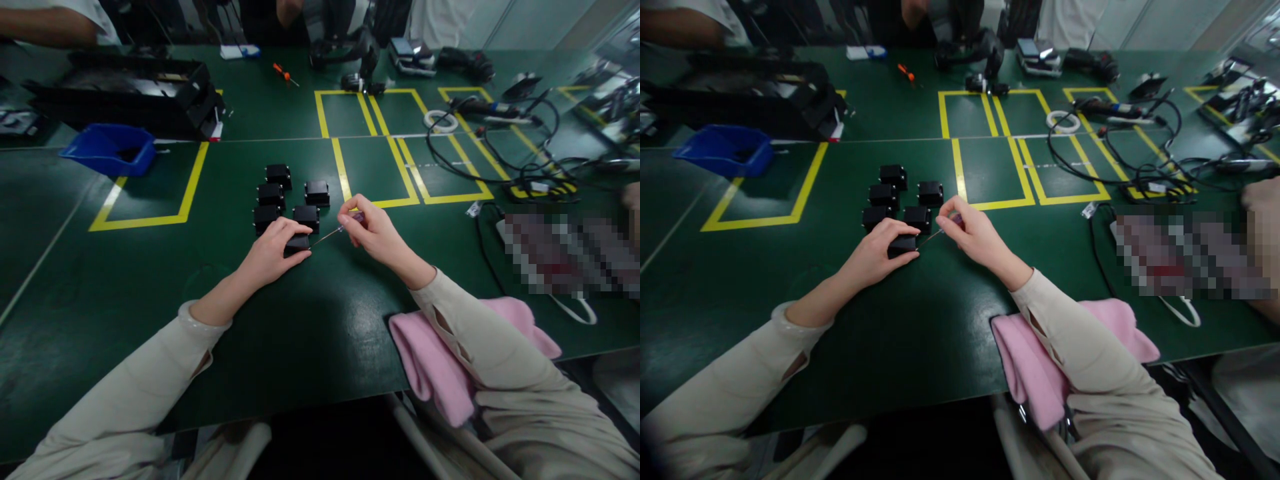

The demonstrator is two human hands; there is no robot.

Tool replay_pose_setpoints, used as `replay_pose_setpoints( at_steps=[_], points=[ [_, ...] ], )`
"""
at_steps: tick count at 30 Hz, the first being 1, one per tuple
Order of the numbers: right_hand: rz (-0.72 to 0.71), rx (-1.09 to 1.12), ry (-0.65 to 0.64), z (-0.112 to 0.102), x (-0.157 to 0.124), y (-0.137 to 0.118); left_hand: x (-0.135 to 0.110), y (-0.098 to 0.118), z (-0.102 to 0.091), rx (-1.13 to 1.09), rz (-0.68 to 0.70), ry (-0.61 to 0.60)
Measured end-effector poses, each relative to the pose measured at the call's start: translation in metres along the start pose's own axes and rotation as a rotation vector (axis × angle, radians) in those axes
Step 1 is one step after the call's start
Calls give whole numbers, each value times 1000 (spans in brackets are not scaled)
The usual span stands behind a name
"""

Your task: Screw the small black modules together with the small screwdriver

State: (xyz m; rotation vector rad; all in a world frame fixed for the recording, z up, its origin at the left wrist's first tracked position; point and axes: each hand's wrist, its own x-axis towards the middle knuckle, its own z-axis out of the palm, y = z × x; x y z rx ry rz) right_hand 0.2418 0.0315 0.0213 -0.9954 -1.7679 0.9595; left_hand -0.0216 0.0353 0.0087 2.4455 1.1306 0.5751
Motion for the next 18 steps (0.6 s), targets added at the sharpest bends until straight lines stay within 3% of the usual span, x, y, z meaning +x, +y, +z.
replay_pose_setpoints(
  at_steps=[12, 18],
  points=[
    [-1, -36, -16, -1, 0, -2, 0, -1, 1, -6, -3, 6],
    [-89, -65, -24, -2, 0, -6, 0, -2, 1, 3, 19, 17]
  ],
)
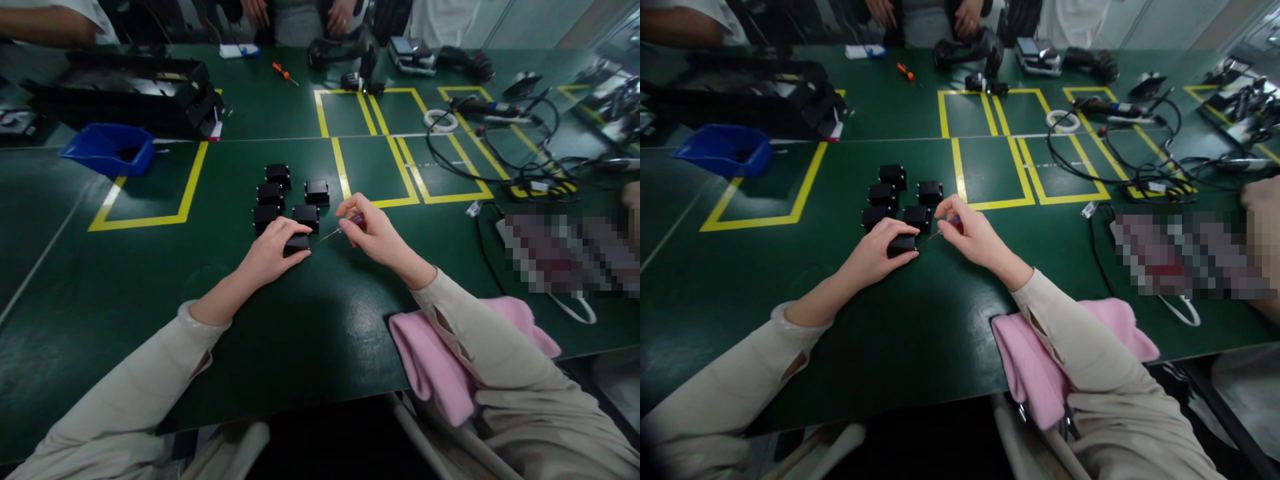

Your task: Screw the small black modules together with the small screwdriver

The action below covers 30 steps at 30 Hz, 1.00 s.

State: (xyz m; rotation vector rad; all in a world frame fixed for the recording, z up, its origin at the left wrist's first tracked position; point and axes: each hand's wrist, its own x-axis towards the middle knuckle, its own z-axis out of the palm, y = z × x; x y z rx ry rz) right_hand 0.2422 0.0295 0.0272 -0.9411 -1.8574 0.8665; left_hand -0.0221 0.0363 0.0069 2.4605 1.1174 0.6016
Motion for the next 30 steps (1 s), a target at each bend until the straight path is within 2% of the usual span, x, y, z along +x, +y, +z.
replay_pose_setpoints(
  at_steps=[10, 16, 30],
  points=[
    [25, 24, 12, 2, -1, 2, 0, -1, 1, 4, -16, -2],
    [103, 25, -2, 2, -1, 5, -1, 0, 1, 5, -6, -5],
    [44, 53, 11, 2, -1, 5, 0, 0, 0, -6, -2, 1]
  ],
)
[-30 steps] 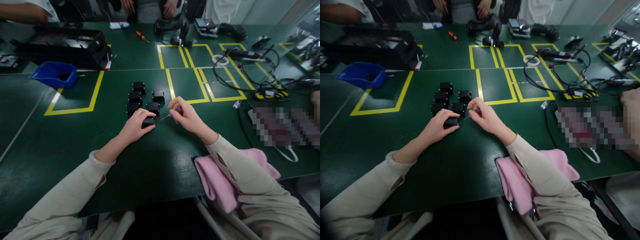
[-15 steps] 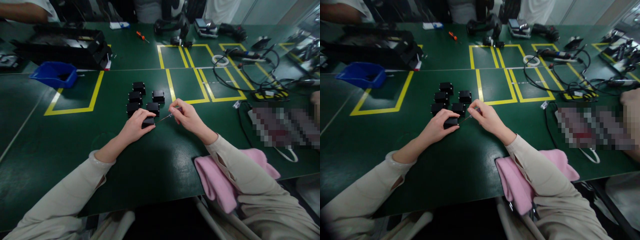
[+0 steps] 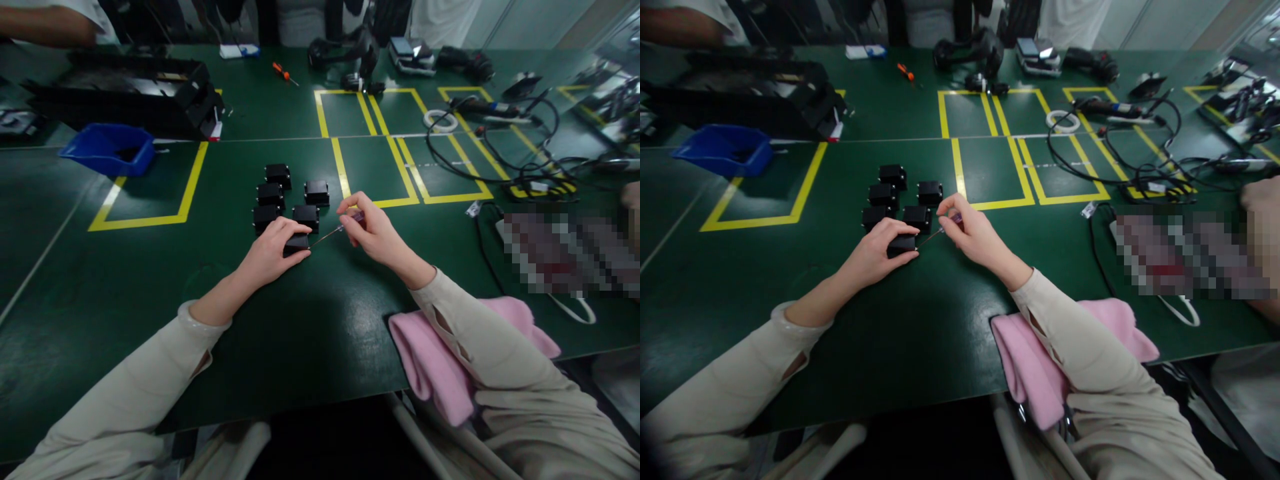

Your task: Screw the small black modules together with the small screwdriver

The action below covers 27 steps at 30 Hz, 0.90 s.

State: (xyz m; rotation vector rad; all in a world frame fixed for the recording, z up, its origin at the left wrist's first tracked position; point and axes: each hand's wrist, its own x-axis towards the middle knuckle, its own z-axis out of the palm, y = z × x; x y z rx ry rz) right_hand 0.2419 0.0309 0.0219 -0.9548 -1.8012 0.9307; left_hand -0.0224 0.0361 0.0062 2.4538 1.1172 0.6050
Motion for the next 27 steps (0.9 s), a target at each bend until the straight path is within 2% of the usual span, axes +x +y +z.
replay_pose_setpoints(
  at_steps=[8, 27],
  points=[
    [53, 36, 3, 1, 0, 4, 0, -2, 2, 14, 2, 0],
    [-5, -33, 10, 0, 0, 1, 0, -1, 1, 9, 6, 5]
  ],
)
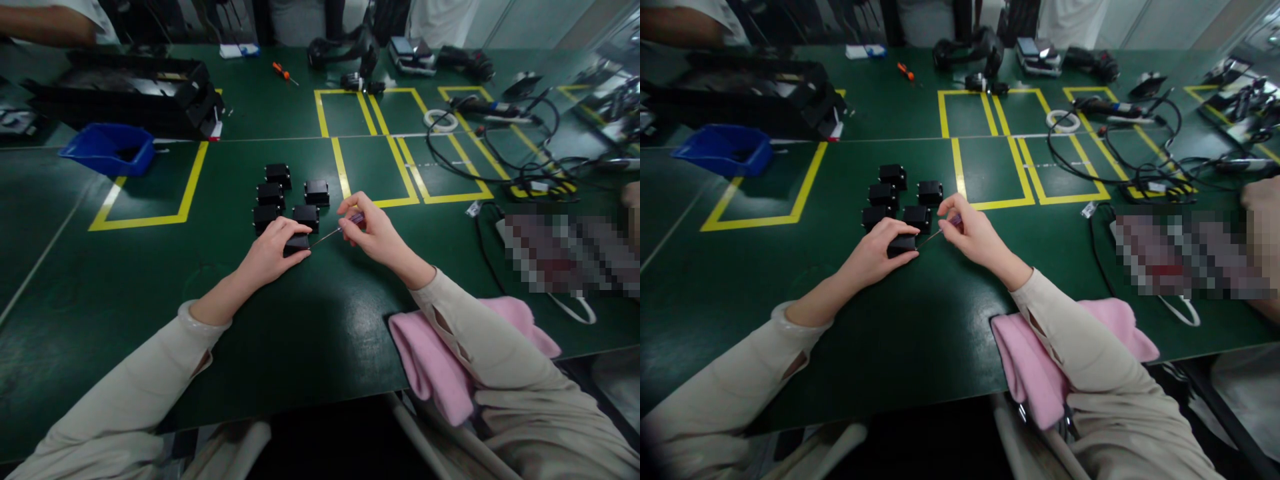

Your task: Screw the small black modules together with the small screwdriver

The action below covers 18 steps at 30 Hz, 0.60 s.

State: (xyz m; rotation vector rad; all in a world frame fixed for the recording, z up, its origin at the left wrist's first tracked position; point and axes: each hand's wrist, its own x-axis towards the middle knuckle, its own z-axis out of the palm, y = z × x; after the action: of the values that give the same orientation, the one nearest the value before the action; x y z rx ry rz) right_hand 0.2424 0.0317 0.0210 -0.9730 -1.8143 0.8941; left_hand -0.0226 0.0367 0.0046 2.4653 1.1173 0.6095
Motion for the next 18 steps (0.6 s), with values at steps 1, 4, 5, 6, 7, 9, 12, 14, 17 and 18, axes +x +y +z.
replay_pose_setpoints(
  at_steps=[1, 4, 5, 6, 7, 9, 12, 14, 17, 18],
  points=[
    [8, -1, -7, 0, 0, 0, 0, 0, 0, 1, -3, -1],
    [43, 8, -29, 0, 0, -1, 0, 0, 0, 5, -8, -1],
    [47, 10, -32, 0, 0, -1, 0, 0, 0, 4, -8, -1],
    [45, 12, -33, 0, 0, -1, 0, 0, 0, 3, -6, -1],
    [38, 11, -31, 0, 0, -1, 0, 0, 0, 2, -4, -1],
    [22, 4, -26, 0, 0, 0, 1, 1, 0, 2, 0, -4],
    [18, -1, -15, 0, 0, 0, 1, 1, -1, 3, -3, -13],
    [31, 10, -21, 0, 0, -1, 1, 1, -1, 2, -10, -19],
    [43, 25, -27, 1, 0, -1, 1, 1, -2, 4, -13, -23],
    [38, 24, -21, 1, 0, -1, 0, 1, -2, 6, -12, -27]
  ],
)
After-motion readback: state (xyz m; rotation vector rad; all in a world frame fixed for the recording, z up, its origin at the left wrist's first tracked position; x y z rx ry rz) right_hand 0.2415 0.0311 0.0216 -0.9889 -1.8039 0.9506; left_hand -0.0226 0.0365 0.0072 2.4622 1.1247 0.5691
